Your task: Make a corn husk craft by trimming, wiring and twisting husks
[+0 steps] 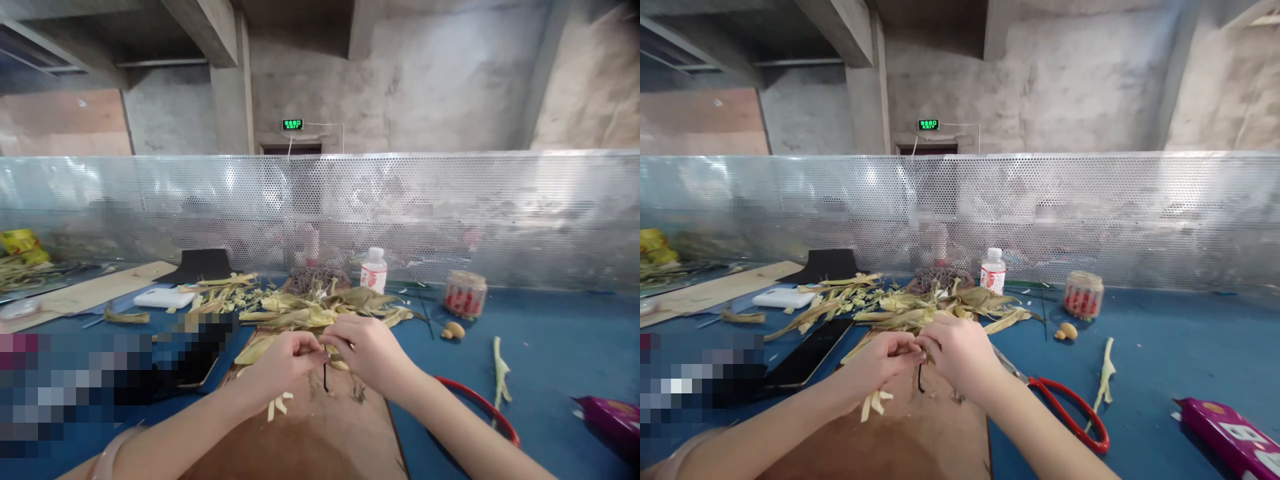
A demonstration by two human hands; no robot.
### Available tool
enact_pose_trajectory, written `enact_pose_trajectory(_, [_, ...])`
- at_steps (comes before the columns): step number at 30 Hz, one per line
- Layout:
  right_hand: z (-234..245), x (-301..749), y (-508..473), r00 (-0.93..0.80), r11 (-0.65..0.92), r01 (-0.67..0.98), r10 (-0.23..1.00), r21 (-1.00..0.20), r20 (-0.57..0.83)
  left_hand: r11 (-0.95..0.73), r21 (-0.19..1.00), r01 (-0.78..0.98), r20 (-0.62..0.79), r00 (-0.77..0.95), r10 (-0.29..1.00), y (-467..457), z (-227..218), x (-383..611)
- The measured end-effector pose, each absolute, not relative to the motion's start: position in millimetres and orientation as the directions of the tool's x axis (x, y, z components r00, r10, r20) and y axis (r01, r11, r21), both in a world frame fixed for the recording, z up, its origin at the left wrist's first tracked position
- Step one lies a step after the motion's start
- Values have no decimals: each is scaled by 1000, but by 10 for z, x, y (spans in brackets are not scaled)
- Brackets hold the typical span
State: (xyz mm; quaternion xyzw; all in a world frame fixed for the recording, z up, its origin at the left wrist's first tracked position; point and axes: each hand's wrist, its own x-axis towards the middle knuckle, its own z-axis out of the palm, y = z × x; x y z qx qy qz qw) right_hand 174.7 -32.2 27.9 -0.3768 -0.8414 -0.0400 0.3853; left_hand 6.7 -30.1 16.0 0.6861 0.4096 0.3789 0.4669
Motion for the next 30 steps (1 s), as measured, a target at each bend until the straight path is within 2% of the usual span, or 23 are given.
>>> enact_pose_trajectory(3, [211,1651,-376,-285,633,722,639,-278,715,-149,979,139,94,341,935,-280,130,44])
enact_pose_trajectory(6, [114,1590,-413,-235,636,727,583,-257,778,-33,999,-9,34,348,937,-257,106,19])
enact_pose_trajectory(8, [47,1571,-425,-275,656,736,518,-170,810,31,994,-104,8,357,934,-244,105,12])
enact_pose_trajectory(12, [-36,1579,-423,-446,661,744,381,99,810,85,975,-207,-9,345,939,-240,124,16])
enact_pose_trajectory(14, [-45,1595,-414,-471,671,728,344,138,812,103,961,-255,-5,358,934,-244,135,17])
enact_pose_trajectory(16, [-43,1599,-408,-409,698,715,368,42,835,123,947,-296,-7,366,931,-248,144,13])
enact_pose_trajectory(19, [-37,1563,-417,-276,730,659,458,-180,845,123,940,-318,-5,348,938,-243,144,5])
enact_pose_trajectory(25, [-76,1453,-451,-159,662,580,664,-476,730,77,953,-294,22,320,947,-206,95,16])
enact_pose_trajectory(27, [-110,1456,-436,-135,637,588,685,-499,716,43,961,-272,47,314,948,-194,85,20])
enact_pose_trajectory(30, [-152,1490,-408,-124,641,639,630,-424,766,-21,973,-230,89,291,953,-183,77,18])
